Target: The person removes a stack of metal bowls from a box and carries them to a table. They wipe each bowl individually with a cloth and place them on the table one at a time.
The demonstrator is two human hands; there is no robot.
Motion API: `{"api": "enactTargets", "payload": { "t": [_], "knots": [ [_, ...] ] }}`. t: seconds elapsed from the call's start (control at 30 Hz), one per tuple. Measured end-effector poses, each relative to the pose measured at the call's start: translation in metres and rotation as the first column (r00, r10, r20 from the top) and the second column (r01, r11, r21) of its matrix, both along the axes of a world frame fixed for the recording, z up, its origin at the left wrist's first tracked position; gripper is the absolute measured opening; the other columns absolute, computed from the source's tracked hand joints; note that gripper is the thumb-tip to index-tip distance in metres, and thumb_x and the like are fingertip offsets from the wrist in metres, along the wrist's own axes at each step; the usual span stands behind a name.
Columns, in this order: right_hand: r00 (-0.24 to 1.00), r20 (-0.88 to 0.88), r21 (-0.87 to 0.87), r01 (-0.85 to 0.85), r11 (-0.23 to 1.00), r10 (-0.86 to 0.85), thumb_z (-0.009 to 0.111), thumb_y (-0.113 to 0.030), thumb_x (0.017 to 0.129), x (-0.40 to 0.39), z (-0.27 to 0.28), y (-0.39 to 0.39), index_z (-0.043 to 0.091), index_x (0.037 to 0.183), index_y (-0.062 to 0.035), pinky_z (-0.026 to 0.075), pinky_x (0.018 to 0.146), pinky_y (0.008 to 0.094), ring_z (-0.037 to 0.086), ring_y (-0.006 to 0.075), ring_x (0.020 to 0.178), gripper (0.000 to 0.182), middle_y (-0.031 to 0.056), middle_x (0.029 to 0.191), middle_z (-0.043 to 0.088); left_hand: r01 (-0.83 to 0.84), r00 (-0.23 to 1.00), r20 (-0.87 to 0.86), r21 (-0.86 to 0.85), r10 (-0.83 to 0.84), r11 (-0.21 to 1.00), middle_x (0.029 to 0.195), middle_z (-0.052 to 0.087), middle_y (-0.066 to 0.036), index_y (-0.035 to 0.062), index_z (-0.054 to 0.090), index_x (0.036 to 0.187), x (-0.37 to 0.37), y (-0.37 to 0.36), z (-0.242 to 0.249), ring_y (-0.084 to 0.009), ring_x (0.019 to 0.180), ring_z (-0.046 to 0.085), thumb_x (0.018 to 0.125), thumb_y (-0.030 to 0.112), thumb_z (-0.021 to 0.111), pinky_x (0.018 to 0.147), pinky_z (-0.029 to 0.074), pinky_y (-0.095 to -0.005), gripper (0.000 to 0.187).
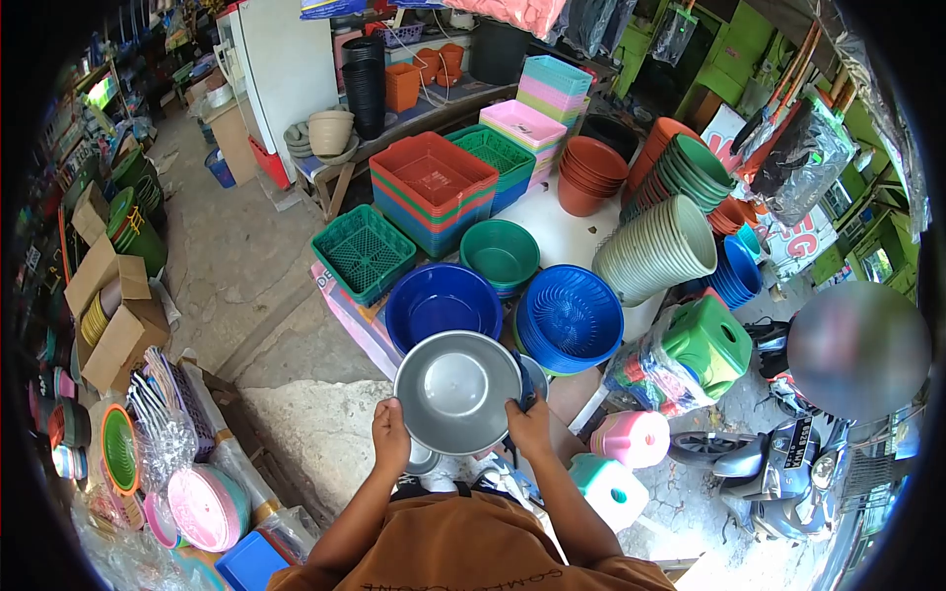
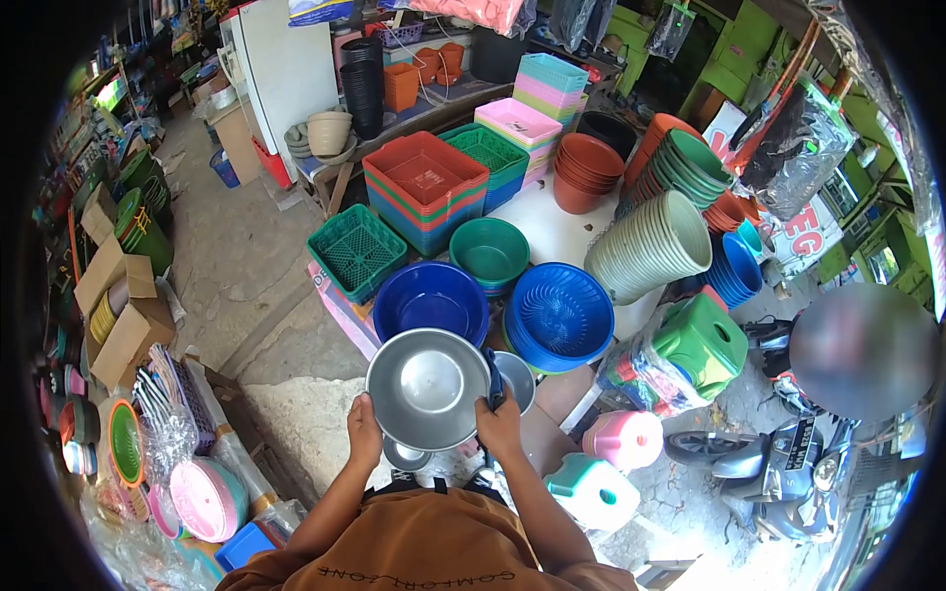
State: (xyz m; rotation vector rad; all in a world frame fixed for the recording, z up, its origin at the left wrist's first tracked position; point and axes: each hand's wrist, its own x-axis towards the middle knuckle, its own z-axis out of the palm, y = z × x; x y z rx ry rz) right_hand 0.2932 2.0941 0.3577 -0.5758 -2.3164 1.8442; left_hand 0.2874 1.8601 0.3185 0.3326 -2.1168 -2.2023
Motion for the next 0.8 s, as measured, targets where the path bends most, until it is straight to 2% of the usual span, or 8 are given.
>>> {"api": "enactTargets", "payload": {
  "t": [0.07, 0.13, 0.2, 0.27, 0.47, 0.67, 0.73, 0.8],
  "knots": [
    [0.998, 0.067, 0.146, -0.006, 0.989, -0.004, 0.059, -0.012, 0.080, -0.001, 0.016, -0.002, 0.051, 0.125, 0.0023, 0.048, 0.085, 0.0391, 0.064, 0.0351, 0.094, 0.047, 0.0235, 0.097, 0.065, 0.098, 0.995, 0.005, -0.169, -0.099, 0.981, 0.096, 0.054, -0.010, -0.0054, 0.057, 0.095, 0.000, -0.003, 0.004, -0.0192, 0.085, 0.052, 0.098, 0.029, 0.049, 0.082, 0.041, -0.0300, 0.036],
    [0.995, 0.098, 0.182, -0.024, 0.983, 0.006, 0.058, -0.011, 0.080, -0.004, 0.006, 0.002, 0.050, 0.125, 0.0018, 0.047, 0.086, 0.0414, 0.063, 0.0378, 0.097, 0.048, 0.0251, 0.099, 0.064, -0.297, 0.943, -0.309, -0.615, 0.123, 0.730, 0.093, 0.054, -0.011, -0.0028, 0.056, 0.102, -0.001, 0.001, 0.014, -0.0240, 0.083, 0.053, 0.089, 0.029, 0.062, 0.082, 0.042, -0.0338, 0.035],
    [0.991, 0.130, 0.217, -0.041, 0.975, 0.012, 0.057, -0.011, 0.079, -0.004, 0.002, 0.002, 0.050, 0.125, 0.0014, 0.047, 0.087, 0.0437, 0.061, 0.0405, 0.100, 0.048, 0.0268, 0.101, 0.064, -0.336, 0.912, -0.402, -0.608, 0.086, 0.719, 0.091, 0.054, -0.010, 0.0021, 0.059, 0.104, 0.007, 0.005, 0.034, -0.0284, 0.083, 0.055, 0.081, 0.031, 0.069, 0.082, 0.044, -0.0380, 0.038],
    [0.995, 0.093, 0.354, -0.057, 0.933, 0.025, 0.055, -0.013, 0.080, -0.005, 0.004, -0.003, 0.051, 0.123, 0.0031, 0.048, 0.083, 0.0413, 0.064, 0.0406, 0.091, 0.047, 0.0274, 0.095, 0.065, 0.120, 0.791, -0.257, -0.824, -0.555, 0.553, 0.089, 0.054, -0.009, 0.0049, 0.061, 0.102, 0.016, 0.008, 0.042, -0.0295, 0.085, 0.055, 0.078, 0.037, 0.071, 0.076, 0.044, -0.0393, 0.041],
    [0.932, 0.298, 0.219, -0.279, 0.935, 0.208, 0.057, -0.021, 0.084, -0.009, 0.013, 0.006, 0.051, 0.120, 0.0036, 0.044, 0.092, 0.0439, 0.057, 0.0451, 0.105, 0.044, 0.0299, 0.106, 0.061, 0.235, 0.559, -0.080, -0.939, -0.825, 0.250, 0.082, 0.057, -0.003, 0.0111, 0.067, 0.098, 0.026, 0.030, 0.027, -0.0231, 0.080, 0.059, 0.077, 0.032, 0.071, 0.070, 0.048, -0.0377, 0.030],
    [0.885, -0.026, 0.435, -0.409, 0.802, 0.466, 0.060, -0.034, 0.087, 0.003, 0.025, -0.005, 0.038, 0.139, -0.0032, 0.038, 0.098, 0.0456, 0.040, 0.0410, 0.127, 0.064, 0.0230, 0.143, 0.036, 0.289, 0.668, -0.249, -0.781, -0.701, 0.553, 0.075, 0.054, -0.005, 0.0044, 0.064, 0.081, 0.014, 0.031, 0.031, -0.0219, 0.070, 0.057, 0.086, 0.021, 0.064, 0.062, 0.046, -0.0348, 0.018],
    [0.844, -0.003, 0.591, -0.431, 0.682, 0.536, 0.062, -0.033, 0.085, 0.016, 0.040, -0.019, 0.038, 0.141, -0.0083, 0.034, 0.101, 0.0472, 0.037, 0.0392, 0.128, 0.065, 0.0184, 0.146, 0.033, 0.392, 0.902, -0.080, -0.266, -0.425, 0.881, 0.074, 0.053, -0.004, -0.0005, 0.061, 0.082, 0.005, 0.033, 0.022, -0.0149, 0.069, 0.053, 0.093, 0.017, 0.056, 0.063, 0.044, -0.0316, 0.021],
    [0.757, 0.149, 0.738, -0.513, 0.438, 0.636, 0.069, -0.029, 0.072, 0.029, 0.076, -0.033, 0.037, 0.144, -0.0220, 0.033, 0.100, 0.0511, 0.038, 0.0379, 0.127, 0.079, 0.0080, 0.151, 0.028, 0.407, 0.908, 0.098, 0.037, -0.408, 0.913, 0.083, 0.059, -0.002, 0.0035, 0.062, 0.100, 0.000, 0.022, 0.015, -0.0080, 0.071, 0.052, 0.102, 0.035, 0.040, 0.064, 0.044, -0.0230, 0.039]
  ]
}}
